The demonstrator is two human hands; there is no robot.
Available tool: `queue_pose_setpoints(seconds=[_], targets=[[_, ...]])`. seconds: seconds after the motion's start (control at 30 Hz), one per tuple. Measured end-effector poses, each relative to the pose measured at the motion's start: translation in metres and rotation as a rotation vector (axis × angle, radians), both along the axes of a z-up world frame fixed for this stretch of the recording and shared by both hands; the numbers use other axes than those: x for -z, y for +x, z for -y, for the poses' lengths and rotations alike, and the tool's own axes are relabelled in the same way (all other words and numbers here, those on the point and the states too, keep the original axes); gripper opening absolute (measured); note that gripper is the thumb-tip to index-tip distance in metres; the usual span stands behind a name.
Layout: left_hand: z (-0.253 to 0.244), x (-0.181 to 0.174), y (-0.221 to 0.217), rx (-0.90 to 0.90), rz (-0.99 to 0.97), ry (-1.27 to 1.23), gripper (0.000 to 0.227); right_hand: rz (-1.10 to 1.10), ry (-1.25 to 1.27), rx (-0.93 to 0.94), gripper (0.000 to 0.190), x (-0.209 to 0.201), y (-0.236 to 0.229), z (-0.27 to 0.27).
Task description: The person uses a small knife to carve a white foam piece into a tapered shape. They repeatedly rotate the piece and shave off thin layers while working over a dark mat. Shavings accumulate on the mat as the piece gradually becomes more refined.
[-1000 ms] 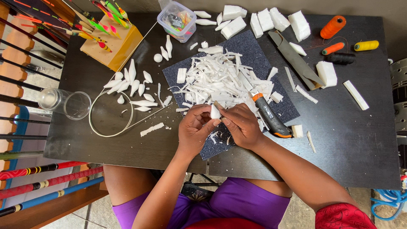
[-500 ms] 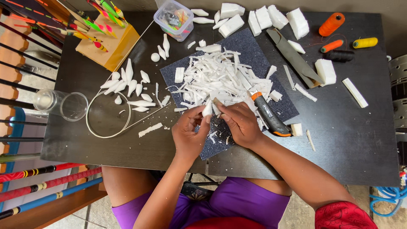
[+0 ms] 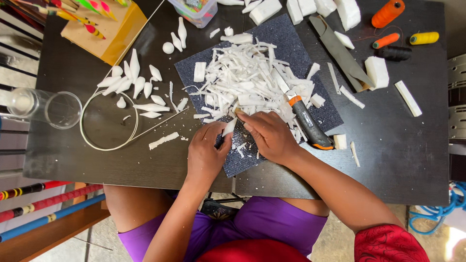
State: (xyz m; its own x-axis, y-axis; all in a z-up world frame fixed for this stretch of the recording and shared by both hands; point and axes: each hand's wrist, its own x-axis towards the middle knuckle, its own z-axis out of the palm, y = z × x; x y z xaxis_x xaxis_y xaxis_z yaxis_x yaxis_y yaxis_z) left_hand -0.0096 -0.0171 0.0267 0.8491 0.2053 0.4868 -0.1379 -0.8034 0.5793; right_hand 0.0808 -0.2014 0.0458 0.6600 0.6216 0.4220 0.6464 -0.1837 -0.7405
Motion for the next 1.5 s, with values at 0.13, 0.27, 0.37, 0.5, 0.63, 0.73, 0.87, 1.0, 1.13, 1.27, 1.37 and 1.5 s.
queue_pose_setpoints(seconds=[0.13, 0.27, 0.37, 0.5, 0.63, 0.73, 0.87, 1.0, 1.13, 1.27, 1.37, 1.5], targets=[[-0.001, 0.000, 0.001, -0.023, 0.009, -0.022, 0.018, 0.077, -0.087, -0.047, 0.031, 0.005, 0.001, -0.001], [-0.003, 0.003, 0.001, 0.031, 0.038, 0.024, 0.021, 0.141, -0.176, -0.084, 0.028, 0.003, 0.000, -0.007], [-0.004, 0.008, 0.001, 0.023, 0.044, 0.059, 0.024, 0.210, -0.203, -0.085, 0.026, 0.008, 0.001, -0.008], [-0.004, 0.016, 0.000, -0.012, 0.032, 0.034, 0.023, 0.206, -0.251, -0.099, 0.023, -0.006, 0.000, -0.014], [-0.003, 0.012, 0.002, -0.030, 0.012, -0.062, 0.023, 0.187, -0.308, -0.055, 0.028, -0.002, 0.001, -0.015], [-0.004, 0.024, 0.002, -0.058, 0.073, -0.013, 0.021, 0.247, -0.318, -0.073, 0.026, -0.002, 0.000, -0.017], [-0.002, 0.023, 0.000, -0.092, 0.088, 0.018, 0.020, 0.251, -0.402, -0.047, 0.030, -0.007, -0.003, -0.021], [0.002, 0.024, -0.002, -0.153, 0.120, 0.076, 0.015, 0.275, -0.490, -0.090, 0.031, -0.007, -0.006, -0.019], [0.002, 0.027, 0.000, -0.133, 0.156, 0.053, 0.023, 0.333, -0.499, -0.040, 0.030, -0.008, -0.001, -0.020], [0.002, 0.027, -0.002, -0.128, 0.143, 0.043, 0.020, 0.293, -0.466, -0.064, 0.031, -0.009, -0.004, -0.022], [0.004, 0.028, 0.000, -0.122, 0.150, 0.038, 0.021, 0.343, -0.412, -0.046, 0.032, 0.006, -0.004, -0.015], [0.001, 0.022, -0.004, -0.106, 0.124, 0.049, 0.021, 0.401, -0.377, -0.020, 0.040, 0.022, 0.000, -0.016]])
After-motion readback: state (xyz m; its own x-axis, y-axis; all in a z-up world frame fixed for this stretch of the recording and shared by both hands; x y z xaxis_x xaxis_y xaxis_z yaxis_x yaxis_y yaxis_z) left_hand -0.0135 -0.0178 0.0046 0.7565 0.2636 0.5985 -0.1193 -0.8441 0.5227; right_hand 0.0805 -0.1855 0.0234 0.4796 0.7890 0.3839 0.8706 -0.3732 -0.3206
